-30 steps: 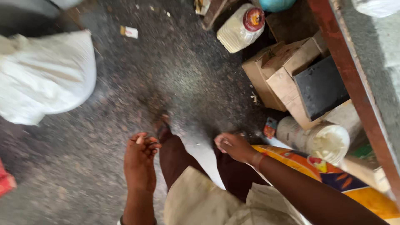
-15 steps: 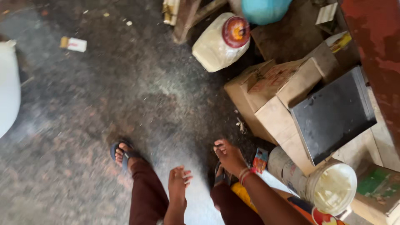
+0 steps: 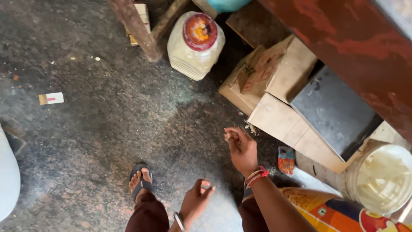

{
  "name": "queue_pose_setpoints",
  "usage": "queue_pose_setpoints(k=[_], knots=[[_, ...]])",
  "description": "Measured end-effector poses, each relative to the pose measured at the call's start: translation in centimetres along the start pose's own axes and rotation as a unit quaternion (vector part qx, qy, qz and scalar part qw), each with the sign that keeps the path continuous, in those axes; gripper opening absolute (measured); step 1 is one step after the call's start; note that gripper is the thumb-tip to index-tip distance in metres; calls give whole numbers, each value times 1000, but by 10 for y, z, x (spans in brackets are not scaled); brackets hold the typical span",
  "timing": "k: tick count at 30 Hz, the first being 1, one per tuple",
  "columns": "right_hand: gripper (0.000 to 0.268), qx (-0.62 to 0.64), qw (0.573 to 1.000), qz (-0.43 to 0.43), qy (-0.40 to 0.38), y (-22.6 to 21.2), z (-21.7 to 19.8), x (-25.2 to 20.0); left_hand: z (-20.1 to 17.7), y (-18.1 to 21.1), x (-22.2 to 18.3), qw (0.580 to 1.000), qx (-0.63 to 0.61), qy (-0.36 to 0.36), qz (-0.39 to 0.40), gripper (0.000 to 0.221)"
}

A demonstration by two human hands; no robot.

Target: The person wipes the inside of metal baking molds using a cloth, moving through several slots one at a time and turning the mold over to reach different sections.

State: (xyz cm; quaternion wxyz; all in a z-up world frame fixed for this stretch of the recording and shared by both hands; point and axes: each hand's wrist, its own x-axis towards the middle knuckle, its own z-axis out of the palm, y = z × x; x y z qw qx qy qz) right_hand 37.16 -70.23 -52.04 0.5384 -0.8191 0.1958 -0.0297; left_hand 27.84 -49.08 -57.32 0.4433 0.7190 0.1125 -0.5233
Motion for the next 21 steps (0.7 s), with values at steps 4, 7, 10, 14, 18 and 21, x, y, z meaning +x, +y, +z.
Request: queue_pose_setpoints(k=[4,7,10,14,18,21], knots=[[22,-167,967,-160,107,-18,-33,0,-1,2,4,998,15,-25,58,45],[30,-237,941,-154,185,-10,-83,5,-1,-7,7,997,8,-46,65,41],[35,-390,890,-168,169,9,-152,17,11,-18,15,994,-4,-76,74,37],[51,-531,828,-156,85,24,-227,34,20,-35,4,990,-9,-135,30,37],[47,-622,772,-98,90,50,-259,35,31,-49,8,996,-33,-64,47,36],[58,-682,684,-92,240,79,-296,57,28,-56,14,995,-49,-29,80,35]])
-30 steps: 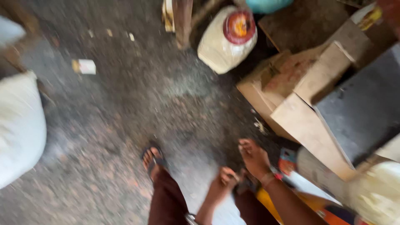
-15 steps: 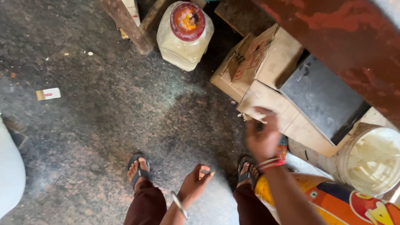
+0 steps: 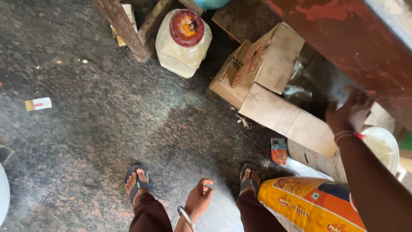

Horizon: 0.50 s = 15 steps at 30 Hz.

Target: The person wipes the inside of metal baking molds using a cloth, moving through several slots one at a time and turning the mold over to reach different sections.

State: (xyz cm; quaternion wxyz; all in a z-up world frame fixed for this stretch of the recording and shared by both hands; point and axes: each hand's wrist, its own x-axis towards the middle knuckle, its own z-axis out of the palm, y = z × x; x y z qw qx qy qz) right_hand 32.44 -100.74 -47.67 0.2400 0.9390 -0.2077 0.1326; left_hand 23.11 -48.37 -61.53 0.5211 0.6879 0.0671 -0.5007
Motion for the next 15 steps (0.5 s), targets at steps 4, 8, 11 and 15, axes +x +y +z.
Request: queue_pose_setpoints(k=[4,8,11,15], knots=[[44,137,989,47,10,33,40,-5,6,1,-3,1000,5,17,-14,36],[36,233,971,23,-48,-6,23,-25,3,12,-5,998,20,20,-58,36],[43,248,968,-12,-24,-54,-11,-43,7,14,-4,998,9,51,-26,34],[43,310,948,1,-68,-105,-64,-62,9,9,-4,999,6,44,-23,33]])
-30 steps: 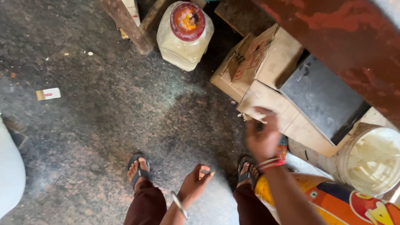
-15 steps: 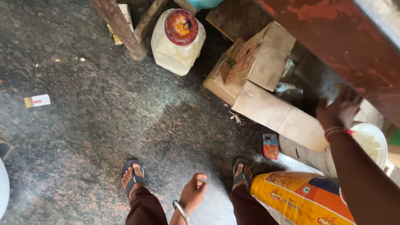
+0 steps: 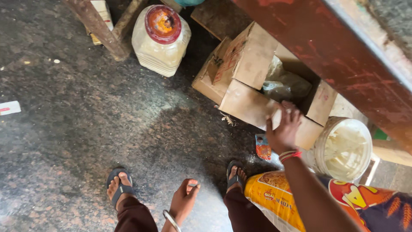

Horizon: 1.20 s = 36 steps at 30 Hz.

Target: The person wipes the inside of metal baking molds using a cloth, moving through several slots one at a time and turning the mold over to reach different sections.

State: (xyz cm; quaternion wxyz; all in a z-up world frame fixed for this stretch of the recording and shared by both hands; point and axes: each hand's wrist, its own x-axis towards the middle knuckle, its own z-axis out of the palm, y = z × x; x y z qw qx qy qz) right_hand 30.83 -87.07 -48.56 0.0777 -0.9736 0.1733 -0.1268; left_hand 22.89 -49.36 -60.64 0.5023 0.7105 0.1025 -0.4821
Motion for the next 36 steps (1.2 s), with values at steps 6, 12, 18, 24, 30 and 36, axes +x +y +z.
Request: queue_pose_setpoints(k=[6,12,18,24,30,36], knots=[[36,-21,998,14,-58,-4,-3,36,-2,-13,-2,1000,-21,6,4,34],[62,-21,972,-75,-221,29,15,68,0,-2,-5,1000,4,-8,-18,37],[45,-118,978,16,-170,-1,64,-9,5,9,7,999,-30,0,21,37],[46,-77,985,22,-153,-35,69,-71,-5,5,5,999,-35,-8,-7,36],[49,-104,925,-198,-306,-33,43,-61,-7,11,2,999,-48,-2,3,34],[49,-107,882,-299,-347,-37,33,-39,0,-2,7,993,-114,12,42,32]])
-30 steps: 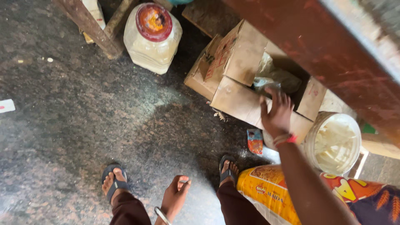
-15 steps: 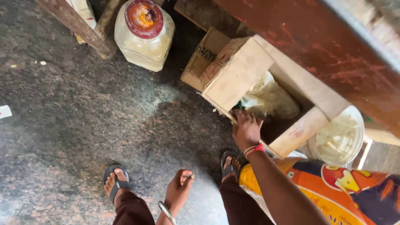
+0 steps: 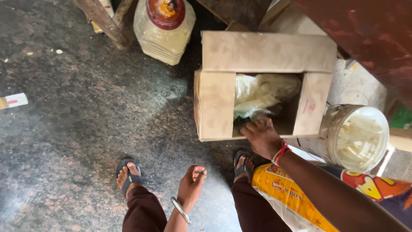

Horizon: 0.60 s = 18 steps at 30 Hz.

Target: The person wipes the inside of metal baking molds using a cloth, moving through several slots one at a time and turning the mold over to reach different sections.

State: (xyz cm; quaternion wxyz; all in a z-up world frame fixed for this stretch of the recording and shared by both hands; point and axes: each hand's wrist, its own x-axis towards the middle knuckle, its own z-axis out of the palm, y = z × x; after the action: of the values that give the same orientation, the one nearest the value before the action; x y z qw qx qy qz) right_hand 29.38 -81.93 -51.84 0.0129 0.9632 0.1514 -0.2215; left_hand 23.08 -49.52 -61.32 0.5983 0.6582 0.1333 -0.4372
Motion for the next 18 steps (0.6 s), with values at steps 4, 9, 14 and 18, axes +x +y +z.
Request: queue_pose_setpoints(k=[4,9,14,18], knots=[[44,18,990,16,141,17,-21,26,3,2,2,1000,21,-1,-11,35],[39,105,966,72,224,44,-42,66,-9,24,0,999,19,10,-40,35],[30,508,826,196,148,134,-17,113,-11,30,-5,998,49,-1,-46,35],[46,186,915,163,318,169,-6,118,-6,25,-5,998,45,-2,-31,36]])
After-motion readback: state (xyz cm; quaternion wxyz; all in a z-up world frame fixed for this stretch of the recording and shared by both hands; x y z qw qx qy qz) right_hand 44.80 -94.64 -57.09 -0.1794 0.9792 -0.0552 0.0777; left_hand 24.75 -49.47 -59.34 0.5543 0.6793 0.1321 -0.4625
